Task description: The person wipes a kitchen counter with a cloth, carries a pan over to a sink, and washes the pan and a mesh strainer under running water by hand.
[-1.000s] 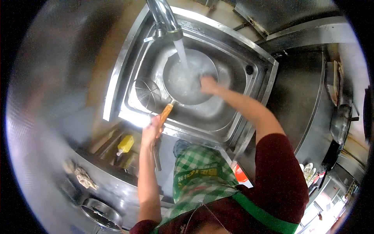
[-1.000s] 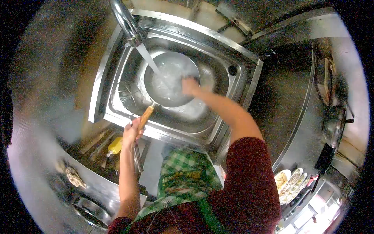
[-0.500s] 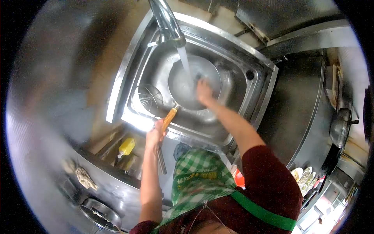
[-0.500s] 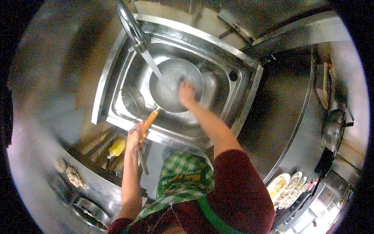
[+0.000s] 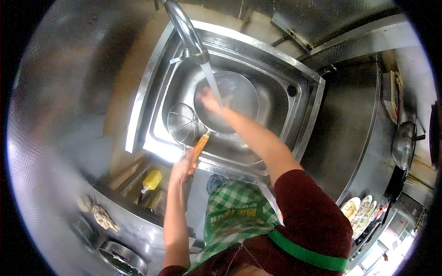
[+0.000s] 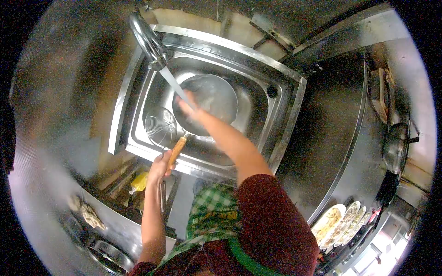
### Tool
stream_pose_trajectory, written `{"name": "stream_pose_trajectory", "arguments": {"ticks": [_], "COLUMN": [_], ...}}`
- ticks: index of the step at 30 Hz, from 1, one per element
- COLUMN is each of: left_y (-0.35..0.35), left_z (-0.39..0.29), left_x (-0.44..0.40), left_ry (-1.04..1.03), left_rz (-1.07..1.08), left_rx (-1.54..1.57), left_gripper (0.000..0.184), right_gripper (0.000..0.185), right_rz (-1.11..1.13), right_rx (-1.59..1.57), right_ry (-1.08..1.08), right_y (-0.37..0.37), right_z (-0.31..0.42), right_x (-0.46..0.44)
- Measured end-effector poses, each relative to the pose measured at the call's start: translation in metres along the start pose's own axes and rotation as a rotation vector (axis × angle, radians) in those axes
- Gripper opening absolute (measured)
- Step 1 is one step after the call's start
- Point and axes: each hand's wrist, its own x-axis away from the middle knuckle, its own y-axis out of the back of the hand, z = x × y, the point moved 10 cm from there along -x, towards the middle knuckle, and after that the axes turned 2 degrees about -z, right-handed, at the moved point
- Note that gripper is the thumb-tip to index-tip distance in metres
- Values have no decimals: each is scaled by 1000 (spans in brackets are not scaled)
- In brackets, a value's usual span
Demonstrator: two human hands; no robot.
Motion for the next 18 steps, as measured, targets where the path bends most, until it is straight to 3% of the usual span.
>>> {"name": "stream_pose_trajectory", "arguments": {"ticks": [1, 3, 5, 7, 10, 12, 14, 16, 18], "left_y": [0, -3, -7, -6, -4, -3, 2, 5, 6], "left_z": [3, 0, -3, -2, -3, 2, 8, 3, -3], "left_x": [-4, -2, 5, 1, -2, -5, -8, -4, 1], "left_ry": [3, 8, 15, -42, -71, -56, -37, -38, -43], "left_rz": [19, 27, 3, -23, -12, -3, -21, -21, -7], "left_rx": [12, 0, -42, -53, -47, -26, -4, 39, 81], "left_gripper": [37, 39, 41, 42, 44, 44, 41, 38, 36], "right_gripper": [42, 41, 26, 15, 21, 22, 13, 14, 15], "right_rz": [225, 435, 209, -36, -455, -60, 265, 714, 1151], "right_rx": [255, 152, -169, -671, -215, -74, 233, 368, 824], "right_ry": [40, 45, -112, -467, -313, -36, 432, 512, 582], "right_y": [-19, -31, -3, 11, 30, 0, -33, -39, -4], "right_z": [20, 11, -2, -41, -43, 26, 35, -16, -56], "right_x": [32, 38, 4, -36, -46, 6, 48, 78, 88]}}
